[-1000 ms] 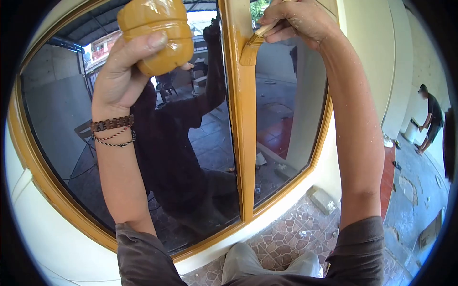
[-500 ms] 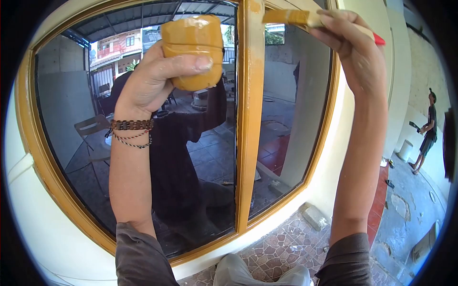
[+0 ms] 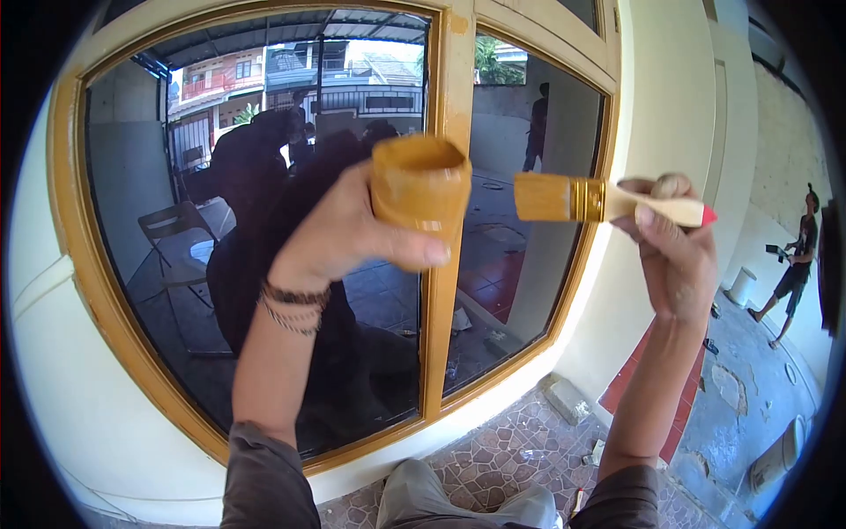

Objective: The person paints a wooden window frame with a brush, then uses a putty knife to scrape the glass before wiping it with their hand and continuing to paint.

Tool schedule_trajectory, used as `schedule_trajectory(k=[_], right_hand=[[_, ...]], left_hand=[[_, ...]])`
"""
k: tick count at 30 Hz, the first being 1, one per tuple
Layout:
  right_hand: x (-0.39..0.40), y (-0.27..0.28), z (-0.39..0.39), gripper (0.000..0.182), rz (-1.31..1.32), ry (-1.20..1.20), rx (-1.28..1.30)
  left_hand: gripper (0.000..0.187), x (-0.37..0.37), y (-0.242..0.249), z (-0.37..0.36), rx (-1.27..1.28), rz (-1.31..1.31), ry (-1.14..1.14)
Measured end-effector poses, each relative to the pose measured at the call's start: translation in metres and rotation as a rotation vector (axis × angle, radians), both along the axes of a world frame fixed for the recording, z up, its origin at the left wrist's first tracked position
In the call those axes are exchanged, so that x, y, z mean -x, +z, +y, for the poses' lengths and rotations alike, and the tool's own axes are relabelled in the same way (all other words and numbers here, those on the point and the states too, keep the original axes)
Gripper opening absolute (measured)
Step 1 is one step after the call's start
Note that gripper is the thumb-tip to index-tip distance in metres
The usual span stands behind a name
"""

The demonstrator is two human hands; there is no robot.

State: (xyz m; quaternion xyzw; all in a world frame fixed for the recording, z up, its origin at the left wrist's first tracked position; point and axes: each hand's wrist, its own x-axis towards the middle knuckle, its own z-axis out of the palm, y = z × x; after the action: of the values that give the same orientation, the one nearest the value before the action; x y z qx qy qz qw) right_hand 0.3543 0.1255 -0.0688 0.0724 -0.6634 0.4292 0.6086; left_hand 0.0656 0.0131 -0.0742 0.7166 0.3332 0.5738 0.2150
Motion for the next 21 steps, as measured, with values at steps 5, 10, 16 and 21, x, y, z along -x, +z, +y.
schedule_trajectory(k=[5, 10, 16, 21], right_hand=[[-0.004, -0.043, -0.023, 0.032, -0.003, 0.069, 0.082], [-0.010, -0.089, -0.056, 0.036, -0.164, 0.038, 0.030], [-0.023, -0.119, -0.081, 0.032, -0.467, -0.108, -0.110], [-0.031, -0.126, -0.077, 0.028, -0.669, -0.113, -0.244]], left_hand=[[0.073, -0.035, -0.087, -0.008, -0.002, 0.022, 0.091], [0.073, -0.076, -0.176, -0.016, 0.080, -0.056, 0.140], [0.072, -0.114, -0.237, -0.029, 0.182, -0.194, 0.124], [0.074, -0.125, -0.263, -0.030, 0.086, -0.107, 0.285]])
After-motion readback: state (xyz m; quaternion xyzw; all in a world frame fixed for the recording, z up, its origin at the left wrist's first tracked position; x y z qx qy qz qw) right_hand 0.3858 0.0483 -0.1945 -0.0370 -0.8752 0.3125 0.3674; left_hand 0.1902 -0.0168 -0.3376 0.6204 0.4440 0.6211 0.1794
